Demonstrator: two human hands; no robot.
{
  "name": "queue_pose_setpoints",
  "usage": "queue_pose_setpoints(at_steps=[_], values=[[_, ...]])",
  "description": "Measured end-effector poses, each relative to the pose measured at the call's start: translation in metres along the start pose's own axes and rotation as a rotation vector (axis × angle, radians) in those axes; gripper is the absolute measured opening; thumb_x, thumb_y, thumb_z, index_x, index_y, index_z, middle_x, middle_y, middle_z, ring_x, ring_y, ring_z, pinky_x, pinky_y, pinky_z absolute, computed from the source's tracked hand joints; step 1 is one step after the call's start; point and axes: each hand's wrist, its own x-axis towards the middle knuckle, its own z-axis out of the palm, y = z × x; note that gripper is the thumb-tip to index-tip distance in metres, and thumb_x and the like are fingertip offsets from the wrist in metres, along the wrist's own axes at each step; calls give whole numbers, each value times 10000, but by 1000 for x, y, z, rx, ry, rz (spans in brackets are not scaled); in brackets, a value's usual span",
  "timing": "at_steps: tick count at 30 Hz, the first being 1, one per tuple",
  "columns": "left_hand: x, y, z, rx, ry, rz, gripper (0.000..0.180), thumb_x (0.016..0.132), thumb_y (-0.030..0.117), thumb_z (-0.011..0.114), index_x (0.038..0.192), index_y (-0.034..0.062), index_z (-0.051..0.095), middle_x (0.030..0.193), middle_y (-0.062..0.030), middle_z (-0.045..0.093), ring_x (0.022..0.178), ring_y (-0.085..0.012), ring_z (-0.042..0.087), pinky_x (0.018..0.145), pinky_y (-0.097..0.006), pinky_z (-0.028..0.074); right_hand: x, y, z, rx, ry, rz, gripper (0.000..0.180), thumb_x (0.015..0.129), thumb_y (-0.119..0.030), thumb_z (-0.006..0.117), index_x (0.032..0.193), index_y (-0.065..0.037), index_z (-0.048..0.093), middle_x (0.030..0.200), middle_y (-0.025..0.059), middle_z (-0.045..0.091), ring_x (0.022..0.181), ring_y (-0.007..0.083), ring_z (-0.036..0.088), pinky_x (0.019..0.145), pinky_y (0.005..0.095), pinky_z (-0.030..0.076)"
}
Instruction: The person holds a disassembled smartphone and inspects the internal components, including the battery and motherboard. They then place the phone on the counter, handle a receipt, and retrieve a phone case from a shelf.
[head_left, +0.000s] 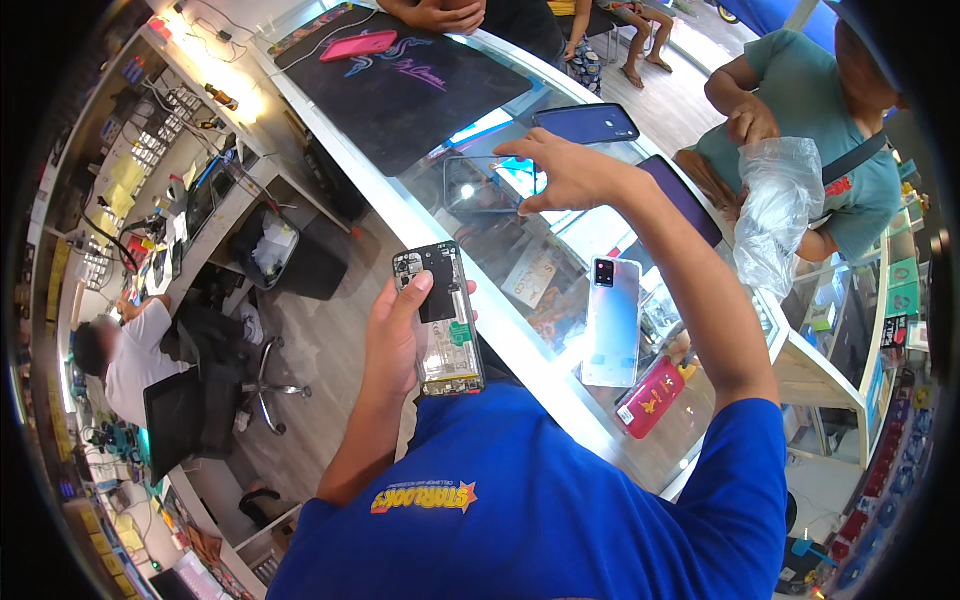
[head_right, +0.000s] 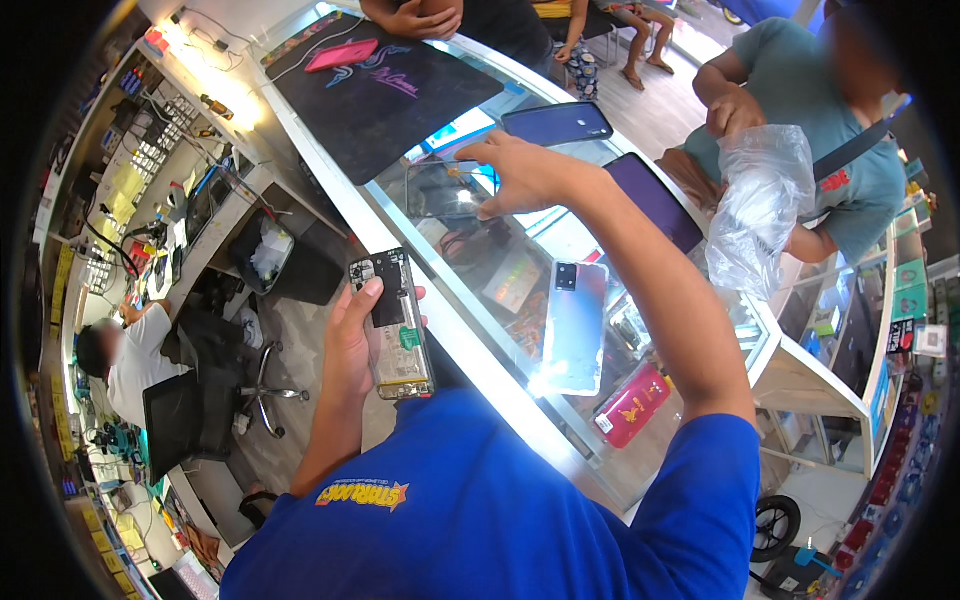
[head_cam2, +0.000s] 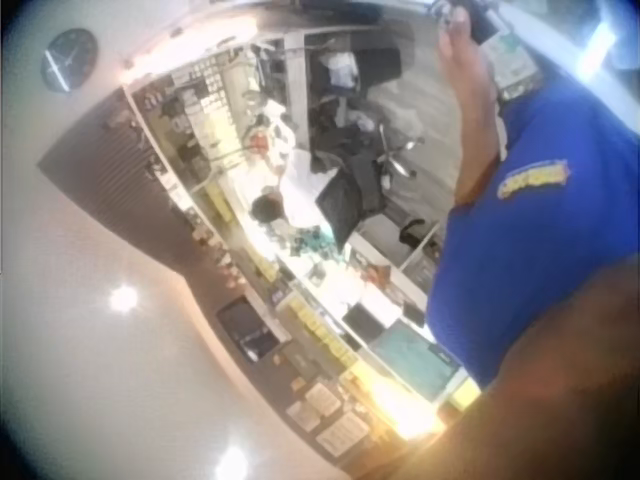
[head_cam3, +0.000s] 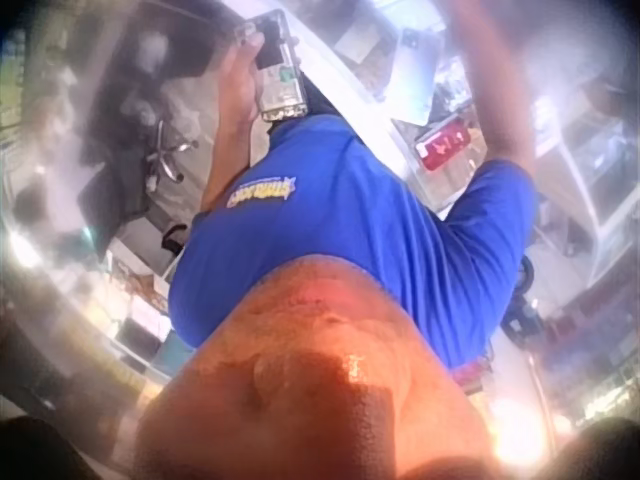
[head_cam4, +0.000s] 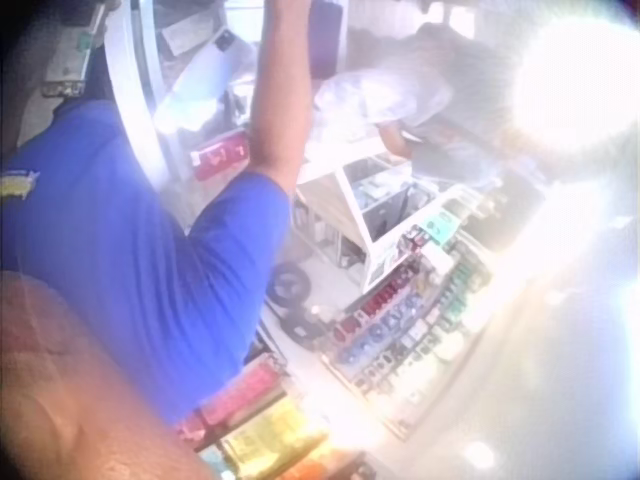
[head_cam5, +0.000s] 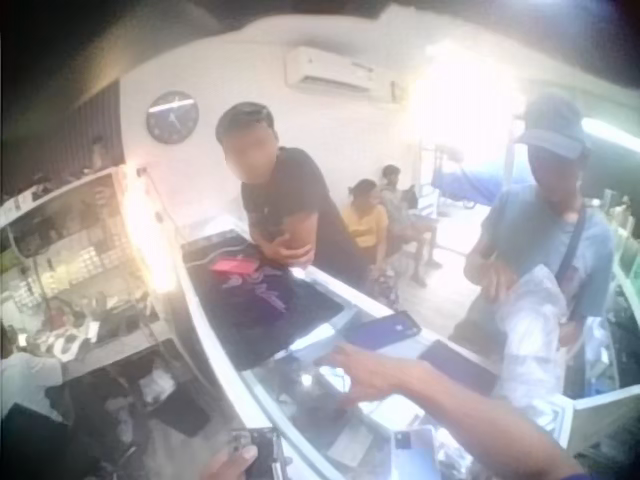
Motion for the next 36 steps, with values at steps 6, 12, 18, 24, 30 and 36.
queue_pose_setpoints(at_steps=[6, 12, 18, 24, 30, 36], values=[[19, -3, 14, 94, -30, 5, 408, 1015, 311, 626, 1298, 28, 551, 1055, -196, 726, 835, -257, 730, 757, -374, 616, -23, 33, 14, 289, 193, 67, 802, 858, -259, 825, 1546, -102, 443, 1280, 179, 659, 1063, 291, 661, 948, 406, 523], [31, -3, 13, 138, -15, 76, 342, 1036, 314, 609, 1246, 45, 602, 1055, -168, 737, 796, -221, 725, 727, -347, 611, -55, 14, -3, 404, 383, 140, 344, 971, -149, 663, 1297, -38, 660, 1143, 176, 713, 1049, 303, 682, 929, 405, 525], [39, 2, 26, 142, 1, 33, 364, 1048, 318, 588, 1275, 34, 597, 1043, -162, 738, 805, -223, 726, 736, -342, 608, -128, -22, -61, 352, 415, -16, 239, 987, -131, 657, 1210, -95, 736, 1119, 124, 716, 1062, 277, 664, 919, 385, 518], [42, 4, 38, 62, -119, -88, 399, 1050, 298, 567, 1317, 1, 569, 1175, -187, 714, 841, -232, 728, 748, -360, 617, -161, -9, -59, 266, 488, -89, 225, 1003, -73, 630, 1200, -87, 738, 1073, 51, 675, 1023, 181, 625, 898, 320, 491], [43, 0, 68, 96, -296, -47, 419, 1040, 236, 554, 1372, -16, 513, 1365, -176, 641, 943, -195, 718, 757, -353, 642, -164, -12, -31, 352, 431, 153, 222, 1018, -102, 625, 1204, -103, 746, 1072, 32, 645, 957, 141, 597, 826, 278, 476], [39, -3, 70, 127, -288, -51, 529, 1048, 288, 513, 1476, -19, 465, 1434, -159, 612, 1104, -200, 685, 817, -348, 631, -148, 7, -16, 360, 440, 94, 230, 1022, -157, 628, 1218, -106, 738, 1121, 90, 665, 1091, 229, 619, 1010, 383, 470]])
